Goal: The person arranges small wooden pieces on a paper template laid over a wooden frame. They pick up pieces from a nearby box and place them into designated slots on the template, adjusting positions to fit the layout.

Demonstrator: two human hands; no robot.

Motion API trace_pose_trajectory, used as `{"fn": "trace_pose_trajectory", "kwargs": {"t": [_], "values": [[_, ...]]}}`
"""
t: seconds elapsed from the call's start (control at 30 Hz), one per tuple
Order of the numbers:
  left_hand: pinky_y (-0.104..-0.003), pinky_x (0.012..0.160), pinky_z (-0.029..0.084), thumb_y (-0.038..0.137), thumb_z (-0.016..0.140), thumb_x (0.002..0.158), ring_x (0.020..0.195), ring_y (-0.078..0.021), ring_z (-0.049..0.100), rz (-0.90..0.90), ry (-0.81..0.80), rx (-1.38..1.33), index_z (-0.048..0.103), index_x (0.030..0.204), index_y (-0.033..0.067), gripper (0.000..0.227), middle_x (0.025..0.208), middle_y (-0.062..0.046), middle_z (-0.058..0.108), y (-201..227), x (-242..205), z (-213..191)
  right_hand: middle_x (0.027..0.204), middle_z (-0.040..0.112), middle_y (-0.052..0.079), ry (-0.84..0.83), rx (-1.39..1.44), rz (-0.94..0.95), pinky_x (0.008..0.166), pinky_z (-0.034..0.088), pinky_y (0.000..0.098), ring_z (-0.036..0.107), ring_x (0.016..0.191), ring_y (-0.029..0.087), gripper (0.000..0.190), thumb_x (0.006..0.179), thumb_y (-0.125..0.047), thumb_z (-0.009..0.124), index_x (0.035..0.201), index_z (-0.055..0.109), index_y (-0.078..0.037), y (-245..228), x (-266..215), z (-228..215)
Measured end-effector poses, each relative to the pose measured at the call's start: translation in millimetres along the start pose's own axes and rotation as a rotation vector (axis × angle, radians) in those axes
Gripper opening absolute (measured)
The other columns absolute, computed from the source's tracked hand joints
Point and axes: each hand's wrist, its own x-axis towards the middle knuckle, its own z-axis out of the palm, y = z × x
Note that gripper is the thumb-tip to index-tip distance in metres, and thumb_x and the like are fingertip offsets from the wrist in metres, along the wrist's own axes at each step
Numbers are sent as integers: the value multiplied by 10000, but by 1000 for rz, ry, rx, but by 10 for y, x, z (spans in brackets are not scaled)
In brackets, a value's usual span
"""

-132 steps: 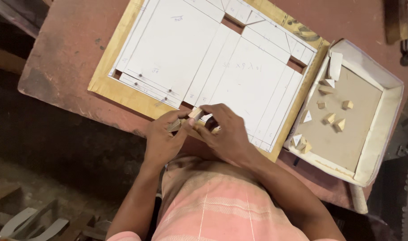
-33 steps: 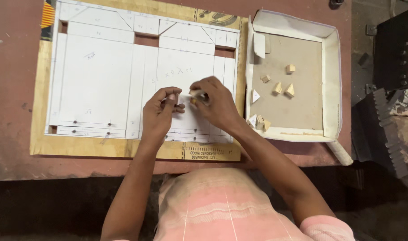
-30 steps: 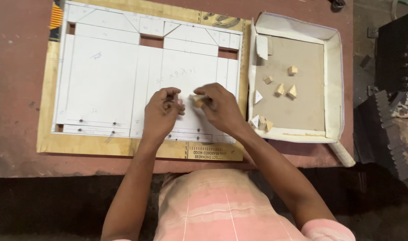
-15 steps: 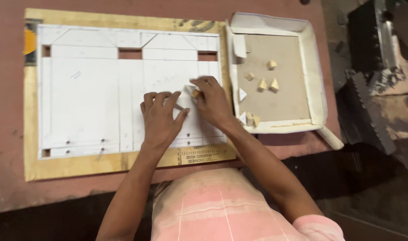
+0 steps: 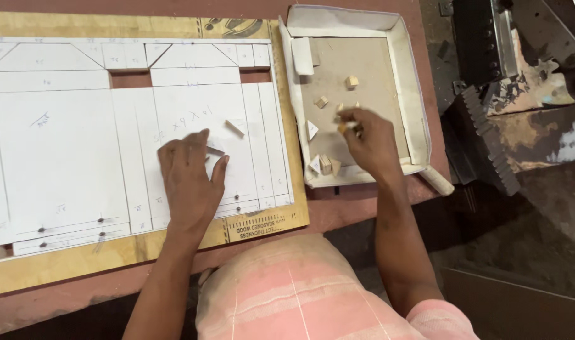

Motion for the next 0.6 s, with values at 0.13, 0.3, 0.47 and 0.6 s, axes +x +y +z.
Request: {"fn": "trace_pose_trajectory", "kwargs": {"t": [0.13, 0.3, 0.47, 0.6], "values": [[-478, 1027, 448, 150, 793, 891, 1257, -384, 428, 52, 29, 16, 651, 1332, 14, 483, 1344, -134, 591, 194, -48, 86, 1087, 716, 157, -217, -209, -74, 766, 575, 420, 718, 869, 291, 470, 754, -102, 794, 1216, 708, -89, -103, -290, -108], [-495, 1045, 399, 215, 744, 867, 1237, -392, 491, 265, -171, -167, 693, 1252, 57, 419, 1235, -101, 662, 797, -38, 536, 1049, 668, 170, -211, -270, 46, 776, 555, 445, 694, 866, 338, 480, 691, -196, 862, 1145, 722, -126, -197, -447, 53], [-452, 942, 419, 86, 700, 760, 1158, -357, 540, 303, -446, -6, 716, 1050, 7, 300, 1024, -168, 694, 1212, 130, 880, 1040, 706, 148, -92, -149, -25, 793, 577, 384, 709, 899, 305, 365, 810, -137, 793, 1165, 721, -92, 30, -467, 159], [-462, 956, 405, 97, 672, 813, 1159, -339, 537, 227, -547, -22, 720, 994, 29, 199, 1003, -156, 698, 1249, 184, 899, 1016, 692, 99, -102, 265, 130, 785, 578, 314, 674, 893, 186, 353, 860, -67, 750, 1206, 691, -25, 275, -510, 47]]}}
